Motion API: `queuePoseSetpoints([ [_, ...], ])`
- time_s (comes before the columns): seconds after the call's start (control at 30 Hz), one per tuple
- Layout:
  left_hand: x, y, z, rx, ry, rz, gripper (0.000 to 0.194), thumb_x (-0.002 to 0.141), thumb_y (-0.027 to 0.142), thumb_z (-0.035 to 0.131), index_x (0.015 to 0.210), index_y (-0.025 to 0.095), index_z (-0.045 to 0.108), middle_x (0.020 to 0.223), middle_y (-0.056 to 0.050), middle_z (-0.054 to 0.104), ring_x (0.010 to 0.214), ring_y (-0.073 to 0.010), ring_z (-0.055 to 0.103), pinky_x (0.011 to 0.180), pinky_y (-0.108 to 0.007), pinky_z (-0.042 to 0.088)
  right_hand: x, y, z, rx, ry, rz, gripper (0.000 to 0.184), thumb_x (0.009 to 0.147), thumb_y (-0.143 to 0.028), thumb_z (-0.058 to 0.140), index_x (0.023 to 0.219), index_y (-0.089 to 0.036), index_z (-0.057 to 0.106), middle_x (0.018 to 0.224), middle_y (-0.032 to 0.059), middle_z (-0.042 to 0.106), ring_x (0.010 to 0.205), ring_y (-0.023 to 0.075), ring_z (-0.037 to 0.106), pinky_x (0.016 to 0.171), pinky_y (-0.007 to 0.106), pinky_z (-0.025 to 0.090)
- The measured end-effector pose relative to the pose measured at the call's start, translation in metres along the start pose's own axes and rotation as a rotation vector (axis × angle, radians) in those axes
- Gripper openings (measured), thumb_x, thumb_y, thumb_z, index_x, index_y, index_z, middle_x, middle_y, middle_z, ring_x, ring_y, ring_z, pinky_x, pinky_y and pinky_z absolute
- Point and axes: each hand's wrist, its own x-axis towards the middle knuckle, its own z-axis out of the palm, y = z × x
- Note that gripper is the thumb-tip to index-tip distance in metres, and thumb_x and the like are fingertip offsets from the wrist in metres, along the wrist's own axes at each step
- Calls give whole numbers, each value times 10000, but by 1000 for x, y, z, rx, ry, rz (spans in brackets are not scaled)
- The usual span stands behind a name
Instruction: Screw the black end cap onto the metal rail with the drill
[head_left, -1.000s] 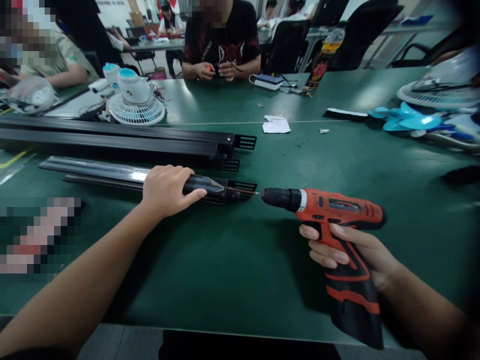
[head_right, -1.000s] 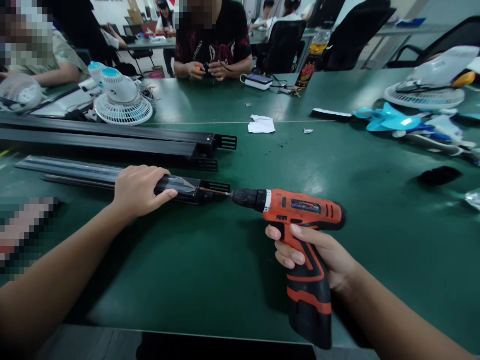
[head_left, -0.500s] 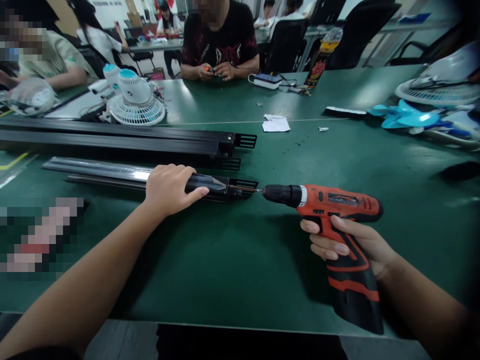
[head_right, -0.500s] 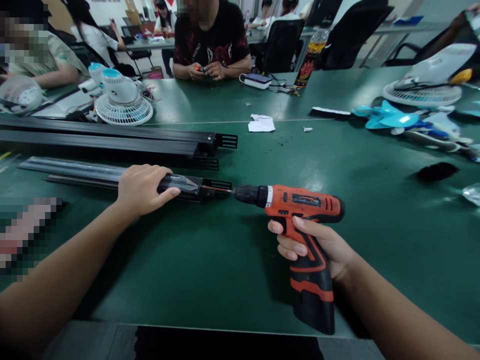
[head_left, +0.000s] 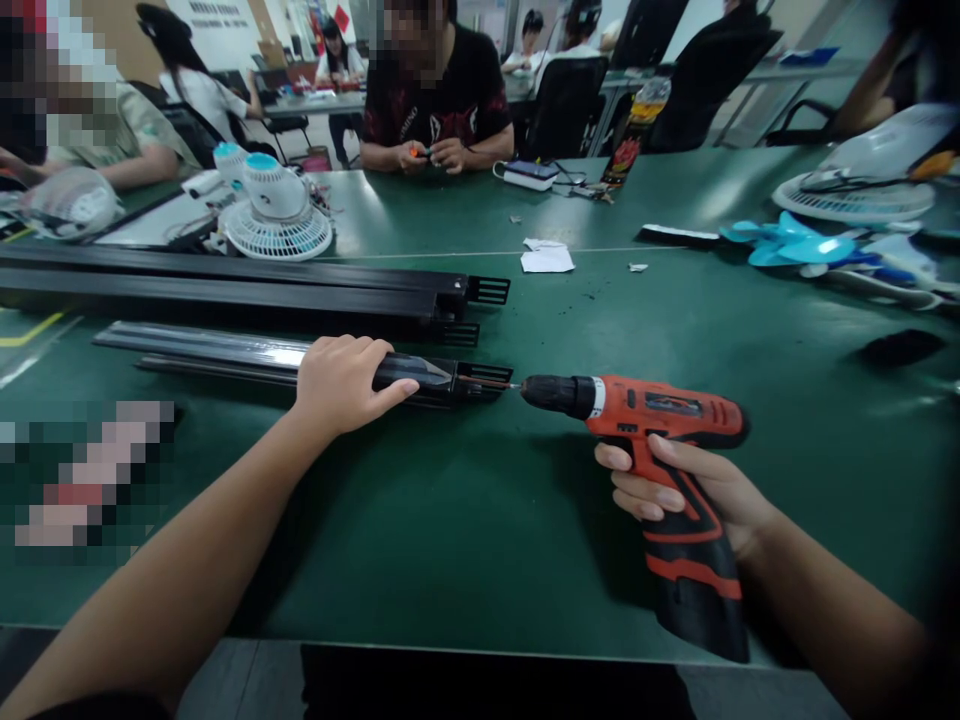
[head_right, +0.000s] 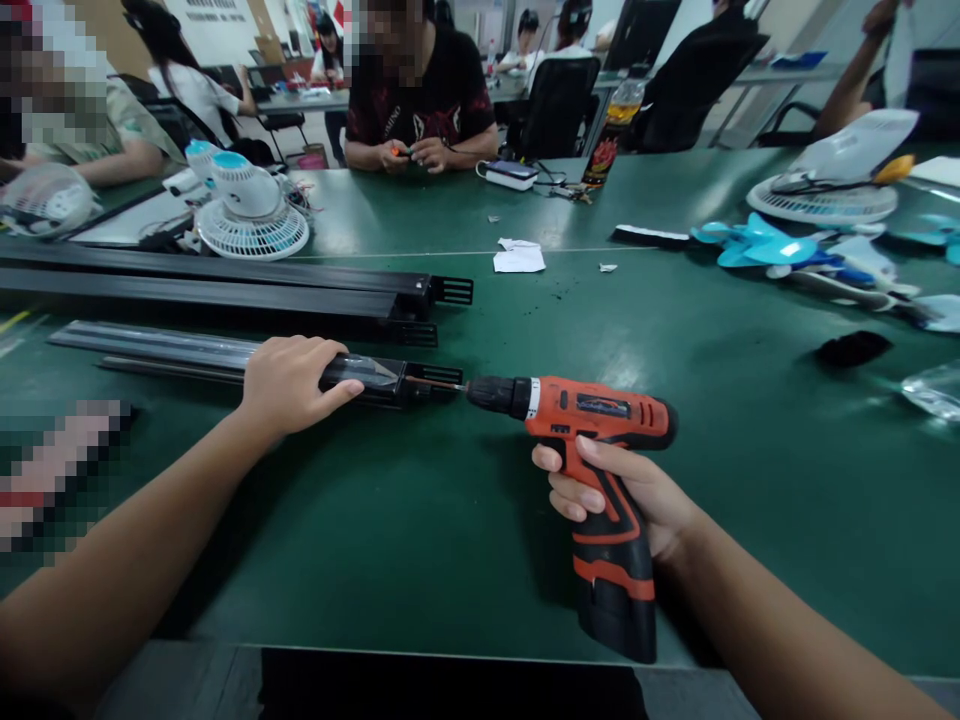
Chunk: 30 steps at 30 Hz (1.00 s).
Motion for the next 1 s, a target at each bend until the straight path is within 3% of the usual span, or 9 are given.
queuePoseSetpoints([
  [0.37,0,0,-1,9,19,16,848,997,844,309,1091,157,797,944,-162,795,893,-373,725,837,-513,509,0,0,-3,49,-9,68,314,878,-464,881,909,-170,776,530,-84,392,533,110,296,544,176,479],
  [0.63,0,1,-1,2,0,4,830,989,840,328,1103,165,795,959,-158,795,898,-360,727,851,-495,501,0,-2,-2,18,-4,28,277,886,-427,886,927,-168,795,537,-82,431,516,99,259,551,182,498],
  [0.77,0,1,0,21,1,2,846,989,858,282,1089,184,785,966,-146,798,891,-348,723,855,-484,497,-1,-1,-3,46,14,73,303,868,-444,893,915,-163,789,524,-78,411,526,105,330,554,176,497],
  [1.0,0,0,-1,23,-5,9,861,993,859,273,1093,172,784,976,-155,800,882,-353,722,835,-489,495,-1,-2,-2,13,27,80,297,854,-444,897,913,-181,770,520,-84,406,520,109,304,547,195,508],
])
